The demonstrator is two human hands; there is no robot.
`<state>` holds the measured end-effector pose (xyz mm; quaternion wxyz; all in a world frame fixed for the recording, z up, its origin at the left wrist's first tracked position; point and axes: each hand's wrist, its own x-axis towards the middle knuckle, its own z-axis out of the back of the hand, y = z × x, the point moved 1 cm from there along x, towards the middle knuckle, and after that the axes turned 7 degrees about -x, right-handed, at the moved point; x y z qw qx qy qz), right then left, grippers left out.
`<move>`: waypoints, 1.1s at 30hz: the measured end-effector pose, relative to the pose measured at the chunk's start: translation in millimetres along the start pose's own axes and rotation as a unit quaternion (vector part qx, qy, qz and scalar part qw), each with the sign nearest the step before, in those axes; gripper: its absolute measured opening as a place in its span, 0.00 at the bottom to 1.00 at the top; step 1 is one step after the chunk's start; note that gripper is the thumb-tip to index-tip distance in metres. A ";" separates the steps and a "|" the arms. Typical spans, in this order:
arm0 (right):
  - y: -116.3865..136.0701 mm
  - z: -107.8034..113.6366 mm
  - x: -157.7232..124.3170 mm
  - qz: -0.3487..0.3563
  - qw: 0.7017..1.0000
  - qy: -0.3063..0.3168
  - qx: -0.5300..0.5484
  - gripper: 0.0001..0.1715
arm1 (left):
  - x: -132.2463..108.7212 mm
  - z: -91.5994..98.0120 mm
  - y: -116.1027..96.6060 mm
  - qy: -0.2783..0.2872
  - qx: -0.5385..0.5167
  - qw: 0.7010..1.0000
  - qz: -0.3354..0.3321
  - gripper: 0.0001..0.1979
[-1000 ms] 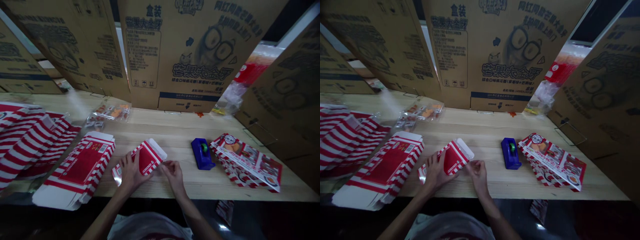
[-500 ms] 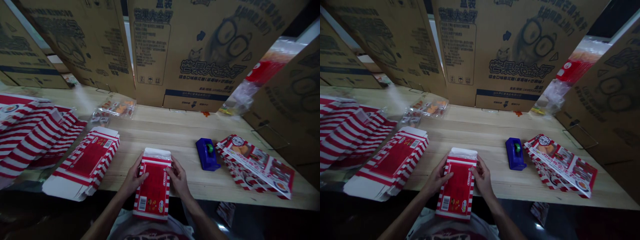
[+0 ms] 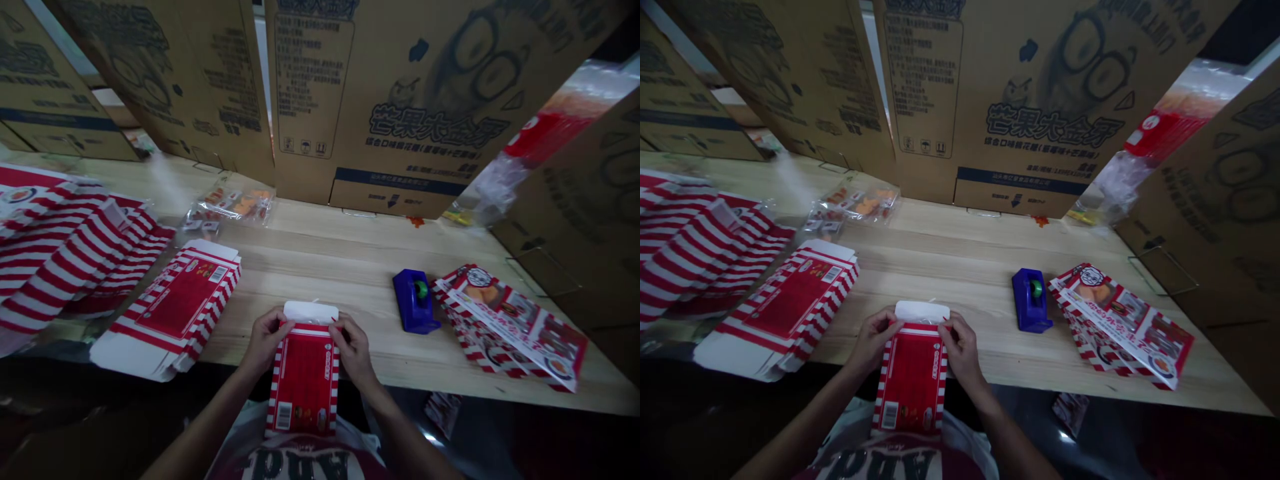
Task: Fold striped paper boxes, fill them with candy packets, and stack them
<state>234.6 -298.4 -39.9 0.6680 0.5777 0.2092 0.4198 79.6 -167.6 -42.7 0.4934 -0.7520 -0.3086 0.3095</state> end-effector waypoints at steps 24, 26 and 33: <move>24.4 8.2 40.1 -0.098 0.981 0.153 -0.068 0.05 | 20.7 23.9 -40.2 0.164 0.270 0.943 -0.101 0.06; 29.1 9.6 46.3 -0.091 0.979 0.167 -0.072 0.04 | 25.4 23.7 -47.2 0.172 0.260 0.948 -0.061 0.07; 37.7 13.7 50.6 -0.067 0.975 0.192 -0.090 0.07 | 34.6 18.9 -59.4 0.209 0.256 0.944 -0.010 0.09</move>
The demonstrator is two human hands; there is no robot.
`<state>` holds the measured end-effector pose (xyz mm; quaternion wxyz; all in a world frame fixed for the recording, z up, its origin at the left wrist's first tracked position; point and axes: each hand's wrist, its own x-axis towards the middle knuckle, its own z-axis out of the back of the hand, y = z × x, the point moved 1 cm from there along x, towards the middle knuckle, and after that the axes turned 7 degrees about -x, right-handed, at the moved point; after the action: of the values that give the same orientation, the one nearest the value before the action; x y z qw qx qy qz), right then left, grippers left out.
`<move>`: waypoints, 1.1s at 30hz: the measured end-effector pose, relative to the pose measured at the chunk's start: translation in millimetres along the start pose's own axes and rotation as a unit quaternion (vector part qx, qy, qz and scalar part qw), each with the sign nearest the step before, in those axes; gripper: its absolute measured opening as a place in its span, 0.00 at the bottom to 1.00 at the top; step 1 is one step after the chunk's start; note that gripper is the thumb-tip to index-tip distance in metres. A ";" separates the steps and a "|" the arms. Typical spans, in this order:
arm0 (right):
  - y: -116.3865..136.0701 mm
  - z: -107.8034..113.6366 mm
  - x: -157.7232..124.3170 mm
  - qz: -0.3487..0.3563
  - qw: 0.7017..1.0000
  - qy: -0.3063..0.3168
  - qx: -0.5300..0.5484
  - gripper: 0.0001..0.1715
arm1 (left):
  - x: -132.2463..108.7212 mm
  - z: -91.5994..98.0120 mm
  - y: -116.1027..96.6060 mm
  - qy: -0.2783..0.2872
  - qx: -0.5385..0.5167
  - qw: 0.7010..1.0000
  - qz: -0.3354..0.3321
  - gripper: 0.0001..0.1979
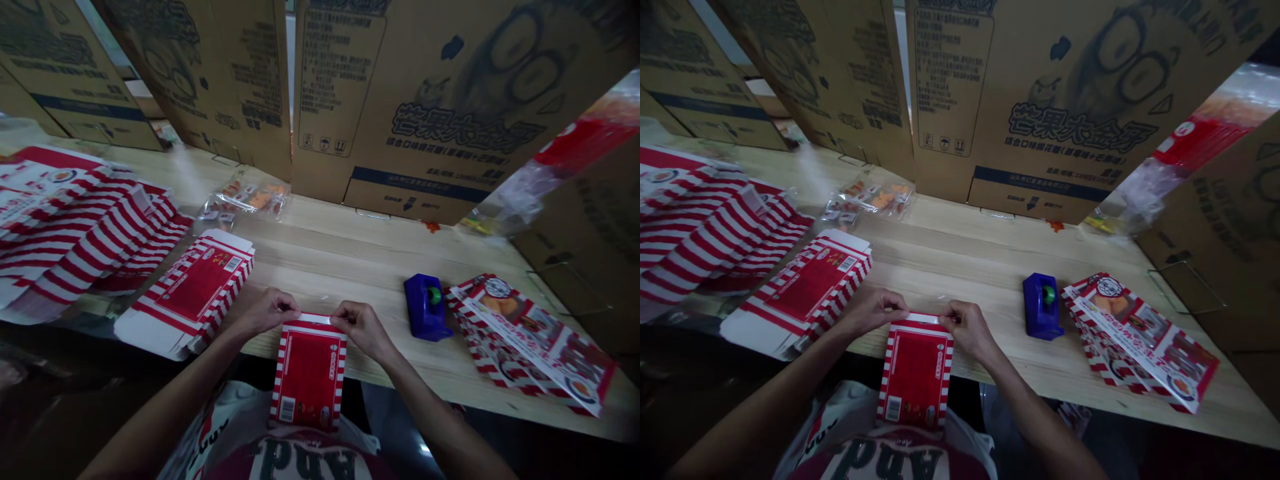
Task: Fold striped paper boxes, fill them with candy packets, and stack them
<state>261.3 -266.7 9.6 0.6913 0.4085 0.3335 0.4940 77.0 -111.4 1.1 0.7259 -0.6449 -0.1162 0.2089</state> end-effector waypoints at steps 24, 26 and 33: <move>-0.7 10.2 -10.4 0.031 0.997 -0.021 -0.062 0.14 | 8.1 -6.6 -16.6 0.064 0.105 0.988 -0.093 0.12; -2.6 9.0 -20.3 0.055 0.997 -0.031 -0.044 0.10 | -1.4 -6.8 -13.8 0.057 0.088 0.989 -0.108 0.10; -24.0 -19.9 -48.3 0.068 0.984 -0.164 0.028 0.07 | -24.6 -38.7 23.5 -0.083 -0.113 0.988 -0.066 0.10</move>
<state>240.0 -312.4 -17.9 0.6901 0.5246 0.2005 0.4565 68.5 -155.0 -25.1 0.6485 -0.6942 -0.2410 0.1988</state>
